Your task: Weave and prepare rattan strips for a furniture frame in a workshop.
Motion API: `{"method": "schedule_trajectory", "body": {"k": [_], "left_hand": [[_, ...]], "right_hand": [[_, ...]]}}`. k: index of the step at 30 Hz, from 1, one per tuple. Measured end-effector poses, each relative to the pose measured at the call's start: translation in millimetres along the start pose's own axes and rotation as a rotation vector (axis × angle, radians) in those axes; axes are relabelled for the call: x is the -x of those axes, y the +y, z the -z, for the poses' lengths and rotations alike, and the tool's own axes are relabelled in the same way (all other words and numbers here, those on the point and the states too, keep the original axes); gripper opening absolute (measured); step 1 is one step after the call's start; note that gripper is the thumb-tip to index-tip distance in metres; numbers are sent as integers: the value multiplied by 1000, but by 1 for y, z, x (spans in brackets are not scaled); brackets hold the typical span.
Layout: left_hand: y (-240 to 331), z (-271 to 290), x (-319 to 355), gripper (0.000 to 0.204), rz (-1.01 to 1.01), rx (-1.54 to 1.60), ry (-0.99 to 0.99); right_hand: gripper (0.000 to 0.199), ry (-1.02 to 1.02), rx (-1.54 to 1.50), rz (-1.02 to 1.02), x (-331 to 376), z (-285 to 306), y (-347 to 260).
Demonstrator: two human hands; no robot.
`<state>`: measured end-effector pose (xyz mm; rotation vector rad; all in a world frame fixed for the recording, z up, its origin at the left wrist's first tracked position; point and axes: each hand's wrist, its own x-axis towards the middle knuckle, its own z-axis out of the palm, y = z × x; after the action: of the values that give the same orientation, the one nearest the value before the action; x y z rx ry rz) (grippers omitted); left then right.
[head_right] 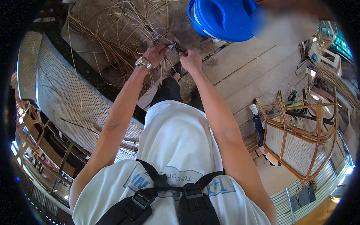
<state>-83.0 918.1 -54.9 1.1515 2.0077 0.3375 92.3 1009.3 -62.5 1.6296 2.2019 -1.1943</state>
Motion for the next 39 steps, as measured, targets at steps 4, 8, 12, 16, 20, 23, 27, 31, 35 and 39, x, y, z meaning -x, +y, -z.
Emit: {"method": "schedule_trajectory", "body": {"k": [4, 8, 12, 16, 20, 23, 27, 31, 35, 39], "left_hand": [[4, 1, -4, 32, -1, -74, -19], [4, -3, -5, 32, 62, -25, -16], [-2, -10, -6, 33, 18, -86, 37], [-11, -16, -12, 32, -70, -91, 124], [-12, -22, -11, 26, -90, -125, 170], [-9, -22, -7, 25, 20, -54, 139], [-4, -19, -2, 32, -9, 50, 154], [-1, -17, 0, 29, 33, 65, 144], [-2, -18, 1, 31, 47, 108, 142], [-3, -16, 2, 32, 87, 144, 127]], "right_hand": [[37, 27, 55, 88, -2, -1, 3], [37, 29, -7, 159, 1, 2, 25], [36, -96, 64, 96, 20, 0, 104], [35, -253, 158, -64, 72, 1, 209], [32, -98, 366, 105, 104, 28, 200], [32, 43, -89, 418, 83, 59, 103], [34, 5, -252, 655, 10, 61, -49], [37, 292, 180, 713, -77, 31, -128], [29, -481, 422, 659, -129, 10, -133], [20, -555, -139, 608, -119, 11, -108]]}}
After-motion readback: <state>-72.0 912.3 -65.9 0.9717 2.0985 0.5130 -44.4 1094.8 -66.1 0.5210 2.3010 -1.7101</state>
